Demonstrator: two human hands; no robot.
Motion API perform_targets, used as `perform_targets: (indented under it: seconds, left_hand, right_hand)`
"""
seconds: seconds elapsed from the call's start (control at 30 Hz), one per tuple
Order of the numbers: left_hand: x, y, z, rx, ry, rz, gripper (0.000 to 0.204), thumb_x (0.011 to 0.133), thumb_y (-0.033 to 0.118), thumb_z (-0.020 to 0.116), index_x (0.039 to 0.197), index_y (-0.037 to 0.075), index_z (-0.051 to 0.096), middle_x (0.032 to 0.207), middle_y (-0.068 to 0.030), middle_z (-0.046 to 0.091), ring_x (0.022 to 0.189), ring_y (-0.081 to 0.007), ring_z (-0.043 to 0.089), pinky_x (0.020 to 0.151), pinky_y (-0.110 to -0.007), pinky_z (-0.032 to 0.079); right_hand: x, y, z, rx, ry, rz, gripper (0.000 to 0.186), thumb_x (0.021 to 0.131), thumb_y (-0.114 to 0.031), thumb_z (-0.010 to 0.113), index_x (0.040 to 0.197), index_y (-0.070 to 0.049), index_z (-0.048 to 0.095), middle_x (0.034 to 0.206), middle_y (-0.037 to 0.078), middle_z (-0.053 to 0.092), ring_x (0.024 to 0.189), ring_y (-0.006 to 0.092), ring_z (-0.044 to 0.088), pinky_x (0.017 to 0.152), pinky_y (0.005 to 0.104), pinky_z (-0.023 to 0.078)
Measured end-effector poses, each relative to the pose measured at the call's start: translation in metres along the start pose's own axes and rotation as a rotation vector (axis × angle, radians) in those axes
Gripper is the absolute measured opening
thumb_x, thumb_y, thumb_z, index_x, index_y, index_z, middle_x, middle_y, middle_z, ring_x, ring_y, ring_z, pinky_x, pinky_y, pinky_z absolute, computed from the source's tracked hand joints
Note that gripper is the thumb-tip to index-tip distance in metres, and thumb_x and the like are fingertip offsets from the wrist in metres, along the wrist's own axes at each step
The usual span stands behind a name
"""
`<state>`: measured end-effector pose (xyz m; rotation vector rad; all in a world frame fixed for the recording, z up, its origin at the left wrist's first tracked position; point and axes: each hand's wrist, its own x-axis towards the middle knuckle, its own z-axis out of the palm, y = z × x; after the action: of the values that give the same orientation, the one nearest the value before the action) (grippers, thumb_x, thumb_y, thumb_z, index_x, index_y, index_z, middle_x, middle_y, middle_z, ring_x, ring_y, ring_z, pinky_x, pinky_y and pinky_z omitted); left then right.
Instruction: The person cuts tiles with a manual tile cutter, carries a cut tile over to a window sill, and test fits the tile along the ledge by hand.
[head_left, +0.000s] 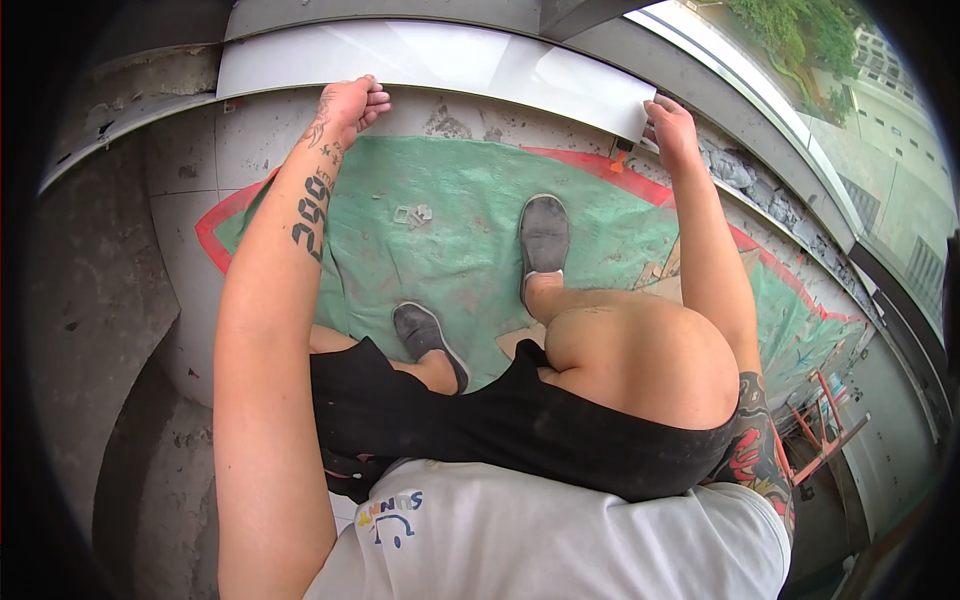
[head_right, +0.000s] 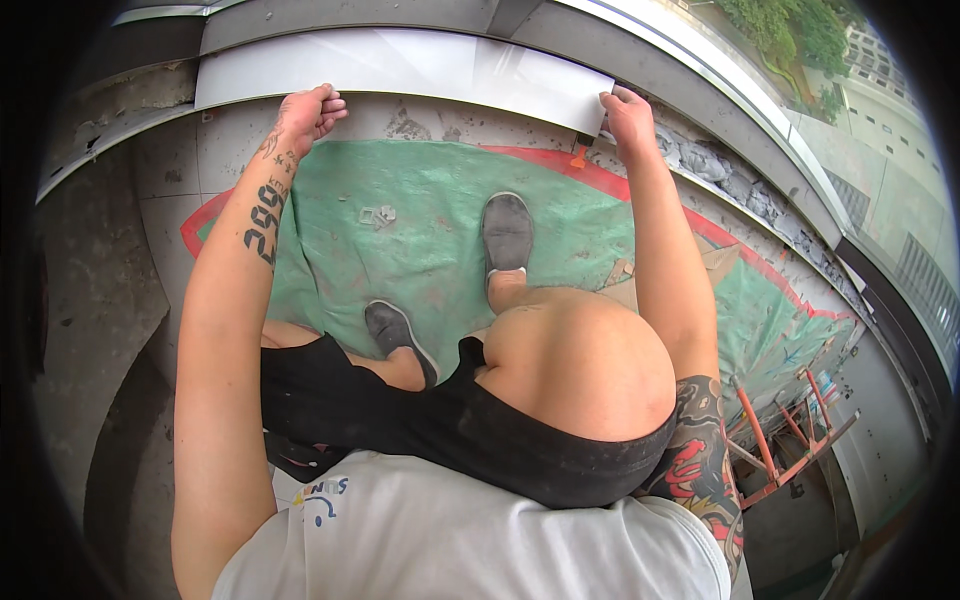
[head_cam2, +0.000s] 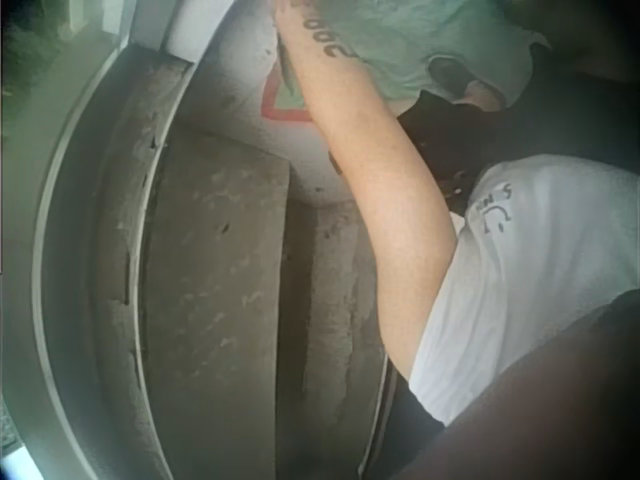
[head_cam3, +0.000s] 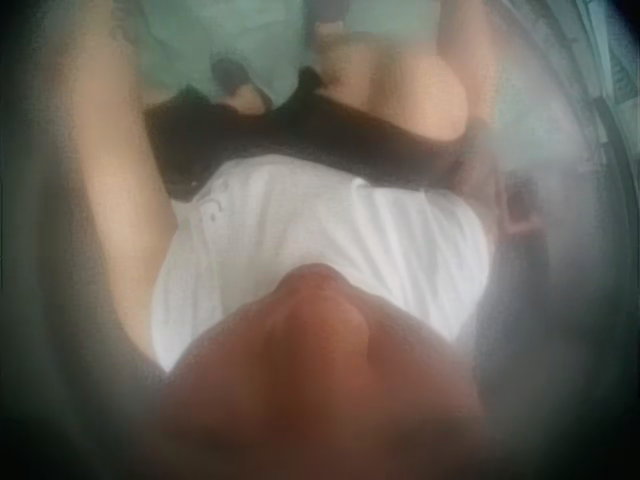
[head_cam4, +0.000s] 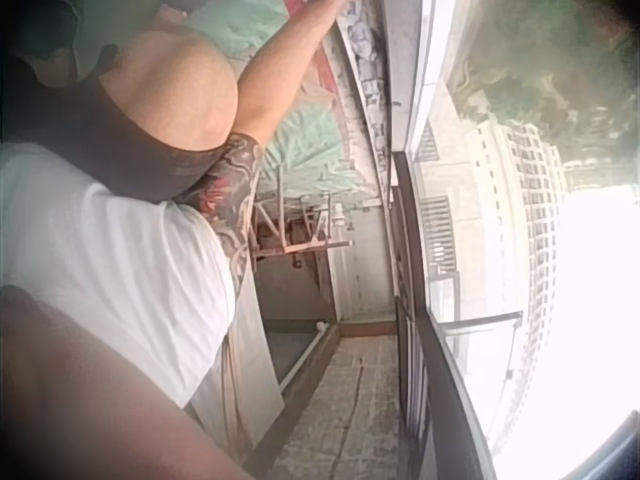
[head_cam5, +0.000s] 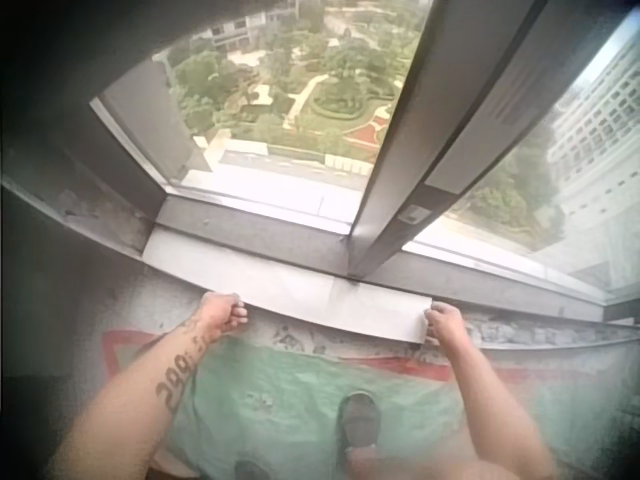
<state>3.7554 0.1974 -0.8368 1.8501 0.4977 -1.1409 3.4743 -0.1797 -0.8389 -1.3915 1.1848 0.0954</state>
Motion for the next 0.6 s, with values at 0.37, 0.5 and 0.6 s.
perform_targets:
  seconds: [0.37,0.5,0.6]
  left_hand:
    - [0.001,-0.001,0.000,0.039,0.034,0.005,0.024,0.100,0.032,0.058,0.095,0.009,0.065,0.085,-0.0005,0.071,0.077,-0.0115,0.069,0.063,-0.021,0.050]
    - [0.001,-0.003,0.003,0.012,0.051,0.015,0.028,0.101,0.032,0.056,0.095,0.006,0.064,0.084,-0.0026,0.071,0.073,-0.0112,0.069,0.055,-0.021,0.049]
    - [0.003,-0.006,0.004,-0.013,0.077,0.026,0.030,0.101,0.034,0.057,0.093,0.006,0.064,0.083,-0.0027,0.070,0.072,-0.0115,0.068,0.055,-0.021,0.048]
  right_hand:
    - [0.018,0.015,0.005,-0.419,0.215,-0.177,0.049,0.085,-0.036,0.075,0.112,0.005,0.069,0.086,0.013,0.071,0.073,0.0164,0.065,0.069,0.0322,0.052]
    - [0.021,0.020,0.001,-0.414,0.174,-0.103,0.048,0.087,-0.039,0.073,0.107,0.005,0.071,0.087,0.013,0.072,0.075,0.0179,0.065,0.071,0.0327,0.051]
    - [0.023,0.027,-0.002,-0.433,0.112,-0.029,0.050,0.088,-0.042,0.071,0.104,0.005,0.072,0.087,0.013,0.071,0.079,0.0188,0.065,0.075,0.0330,0.051]
